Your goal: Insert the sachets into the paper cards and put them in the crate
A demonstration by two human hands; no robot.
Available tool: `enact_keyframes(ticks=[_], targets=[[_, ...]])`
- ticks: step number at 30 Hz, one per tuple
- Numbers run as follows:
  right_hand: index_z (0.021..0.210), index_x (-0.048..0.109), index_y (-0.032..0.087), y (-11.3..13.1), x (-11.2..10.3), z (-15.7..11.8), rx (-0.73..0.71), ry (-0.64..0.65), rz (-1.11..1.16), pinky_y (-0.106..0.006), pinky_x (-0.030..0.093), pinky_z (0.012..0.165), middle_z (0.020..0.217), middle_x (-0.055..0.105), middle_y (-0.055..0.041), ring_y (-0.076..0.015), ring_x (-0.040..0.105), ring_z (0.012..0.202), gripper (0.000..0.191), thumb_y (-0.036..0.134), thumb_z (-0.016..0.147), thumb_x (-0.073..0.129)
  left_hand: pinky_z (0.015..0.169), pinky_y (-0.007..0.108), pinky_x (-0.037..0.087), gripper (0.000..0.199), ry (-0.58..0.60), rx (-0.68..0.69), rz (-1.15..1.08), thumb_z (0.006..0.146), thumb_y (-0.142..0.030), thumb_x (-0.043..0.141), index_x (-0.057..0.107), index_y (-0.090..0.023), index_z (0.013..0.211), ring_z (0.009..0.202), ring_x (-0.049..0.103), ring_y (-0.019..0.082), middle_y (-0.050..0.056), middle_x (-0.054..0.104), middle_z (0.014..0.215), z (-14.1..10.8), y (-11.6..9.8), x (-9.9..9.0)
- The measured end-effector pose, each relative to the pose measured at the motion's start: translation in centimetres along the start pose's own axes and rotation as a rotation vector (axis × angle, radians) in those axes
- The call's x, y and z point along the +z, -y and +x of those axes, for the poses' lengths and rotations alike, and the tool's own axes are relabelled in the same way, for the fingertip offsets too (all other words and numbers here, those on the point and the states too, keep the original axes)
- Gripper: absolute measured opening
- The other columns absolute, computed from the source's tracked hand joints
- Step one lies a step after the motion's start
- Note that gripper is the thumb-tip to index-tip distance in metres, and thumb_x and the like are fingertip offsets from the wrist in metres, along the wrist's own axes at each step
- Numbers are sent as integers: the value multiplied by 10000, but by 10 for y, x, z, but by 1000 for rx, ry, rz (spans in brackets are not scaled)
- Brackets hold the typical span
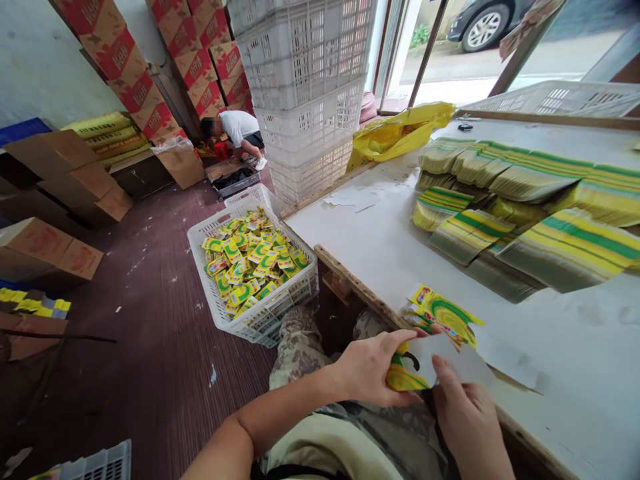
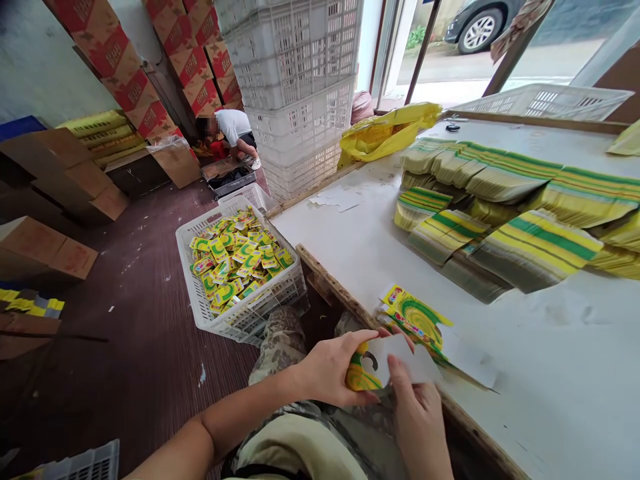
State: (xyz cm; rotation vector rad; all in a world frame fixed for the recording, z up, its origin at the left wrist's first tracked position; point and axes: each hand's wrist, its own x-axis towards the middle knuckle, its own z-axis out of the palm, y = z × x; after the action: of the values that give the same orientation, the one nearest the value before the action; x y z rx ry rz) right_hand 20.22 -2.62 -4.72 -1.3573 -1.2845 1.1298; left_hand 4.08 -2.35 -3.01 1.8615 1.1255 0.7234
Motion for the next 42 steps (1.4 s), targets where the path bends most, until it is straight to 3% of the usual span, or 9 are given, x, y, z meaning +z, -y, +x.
enact_keyframes(ticks=[4, 8, 12, 16, 21, 27, 30, 33, 42], targets=[[1314, 563, 262, 7, 8, -1, 220, 109, 246, -371, 542, 916, 1310, 606, -81, -295, 569, 1191, 523, 521, 862, 602, 1031, 385, 457, 875, -7, 63, 43, 726, -488, 700, 283, -243, 1455, 1245, 541, 284, 109, 517, 1381, -2, 1, 7], [1335, 553, 241, 3, 8, -2, 248, 105, 284, -382, 548, 906, 1301, 617, -107, -301, 599, 1157, 552, 554, 880, 560, 975, 355, 492, 806, 15, 63, 49, 699, -455, 718, 350, -246, 1386, 1210, 563, 267, 99, 520, 1349, -3, 3, 9], [1432, 459, 207, -2, 6, -4, 89, 114, 85, -449, 447, 1044, 1368, 564, -125, -316, 539, 1239, 599, 546, 939, 449, 908, 383, 520, 779, 67, -36, 76, 658, -415, 746, 361, -240, 1311, 1089, 636, 281, 96, 542, 1285, -3, 7, 8], [1537, 236, 240, -2, 7, -10, -213, 147, -235, -454, 362, 1119, 1479, 448, -89, -292, 430, 1348, 663, 437, 952, 478, 812, 407, 546, 912, 60, -76, 62, 639, -362, 739, 198, -215, 1358, 982, 664, 293, 94, 572, 1190, -1, 19, 12], [1462, 397, 333, -5, 5, -10, -459, 261, -473, -373, 430, 1077, 1541, 355, -19, -233, 415, 1364, 495, 244, 976, 425, 835, 423, 548, 852, 14, -78, 89, 588, -330, 733, 276, -197, 1295, 1051, 597, 291, 111, 457, 1223, 2, 29, 15], [1437, 442, 305, -4, -8, 5, -498, 126, -414, -447, 350, 1133, 1484, 442, -58, -250, 434, 1350, 484, 225, 960, 458, 955, 451, 483, 650, -134, -63, 154, 626, -411, 757, 486, -180, 1170, 1078, 549, 291, 103, 535, 1135, 3, 20, -4], [1480, 373, 290, -5, -12, 9, -485, 201, -459, -503, 345, 1125, 1541, 346, -81, -290, 354, 1397, 533, 288, 958, 479, 942, 407, 490, 590, -151, -54, 141, 657, -422, 746, 540, -178, 1154, 1046, 573, 268, 96, 575, 1115, 3, 16, -16], [1421, 466, 295, -10, -15, 11, -477, 252, -517, -482, 445, 1048, 1568, 286, -81, -307, 391, 1373, 467, 334, 955, 481, 928, 366, 500, 590, -162, -16, 140, 645, -428, 748, 581, -167, 1147, 1020, 595, 253, 90, 613, 1077, 3, 13, -23], [1124, 713, 323, -1, -37, 22, -489, 410, -510, -397, 552, 905, 1450, 471, -75, -299, 538, 1249, 274, 378, 918, 539, 892, 320, 520, 624, -78, -14, 137, 588, -396, 790, 642, -178, 1154, 944, 648, 226, 71, 663, 1027, 3, 11, -31]])
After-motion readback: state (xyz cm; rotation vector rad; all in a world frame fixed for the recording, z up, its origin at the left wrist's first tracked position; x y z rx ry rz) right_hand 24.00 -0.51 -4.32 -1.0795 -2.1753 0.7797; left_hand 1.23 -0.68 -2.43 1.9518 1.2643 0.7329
